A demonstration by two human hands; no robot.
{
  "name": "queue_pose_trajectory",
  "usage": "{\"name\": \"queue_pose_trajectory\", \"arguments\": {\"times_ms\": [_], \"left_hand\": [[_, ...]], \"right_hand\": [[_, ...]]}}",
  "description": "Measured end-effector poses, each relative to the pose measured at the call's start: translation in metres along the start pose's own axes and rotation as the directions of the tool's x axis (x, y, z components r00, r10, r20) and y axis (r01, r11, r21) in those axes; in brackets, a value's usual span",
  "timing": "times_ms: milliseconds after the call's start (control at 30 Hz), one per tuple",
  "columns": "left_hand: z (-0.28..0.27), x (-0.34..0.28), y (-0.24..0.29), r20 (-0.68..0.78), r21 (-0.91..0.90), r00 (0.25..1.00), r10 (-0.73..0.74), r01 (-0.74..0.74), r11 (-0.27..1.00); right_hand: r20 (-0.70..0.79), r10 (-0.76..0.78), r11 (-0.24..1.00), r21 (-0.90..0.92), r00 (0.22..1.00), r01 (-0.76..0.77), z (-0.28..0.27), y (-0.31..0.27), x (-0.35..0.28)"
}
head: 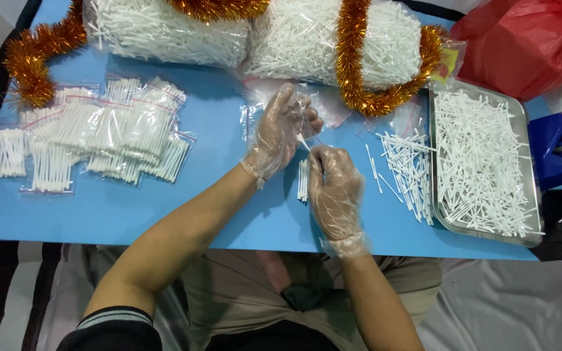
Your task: The person sorts white cotton swabs by hand, gathering them from a tray and placing them into a small plastic bag.
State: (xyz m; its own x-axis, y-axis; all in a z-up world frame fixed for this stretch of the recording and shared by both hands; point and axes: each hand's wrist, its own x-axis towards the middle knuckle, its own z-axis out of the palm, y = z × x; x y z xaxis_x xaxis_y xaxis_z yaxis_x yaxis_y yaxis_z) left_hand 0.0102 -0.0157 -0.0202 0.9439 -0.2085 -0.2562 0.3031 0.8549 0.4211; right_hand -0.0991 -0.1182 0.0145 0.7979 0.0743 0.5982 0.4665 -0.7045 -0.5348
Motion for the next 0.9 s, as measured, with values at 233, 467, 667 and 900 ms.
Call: {"name": "queue_pose_trajectory", "arguments": {"times_ms": [233,467,667,900], "left_hand": [[-0.024,0.025,-0.022,-0.022,0.061,0.996,0.082,-0.081,0.995],[-0.031,0.03,-0.007,-0.031,0.163,0.994,0.106,-0.1,0.982],[-0.021,0.025,0.006,-0.047,0.1,0.99,0.13,-0.125,0.987],[-0.033,0.024,0.0,-0.024,0.166,0.999,0.042,-0.037,0.985]], "right_hand": [[-0.068,-0.175,0.983,-0.074,0.982,0.17,0.011,0.007,0.024],[0.055,-0.391,0.92,0.038,0.919,0.39,0.012,0.03,0.054],[0.055,-0.497,0.862,0.14,0.866,0.486,0.017,0.041,0.06],[0.075,-0.367,0.873,0.371,0.927,0.315,0.002,0.037,0.062]]}}
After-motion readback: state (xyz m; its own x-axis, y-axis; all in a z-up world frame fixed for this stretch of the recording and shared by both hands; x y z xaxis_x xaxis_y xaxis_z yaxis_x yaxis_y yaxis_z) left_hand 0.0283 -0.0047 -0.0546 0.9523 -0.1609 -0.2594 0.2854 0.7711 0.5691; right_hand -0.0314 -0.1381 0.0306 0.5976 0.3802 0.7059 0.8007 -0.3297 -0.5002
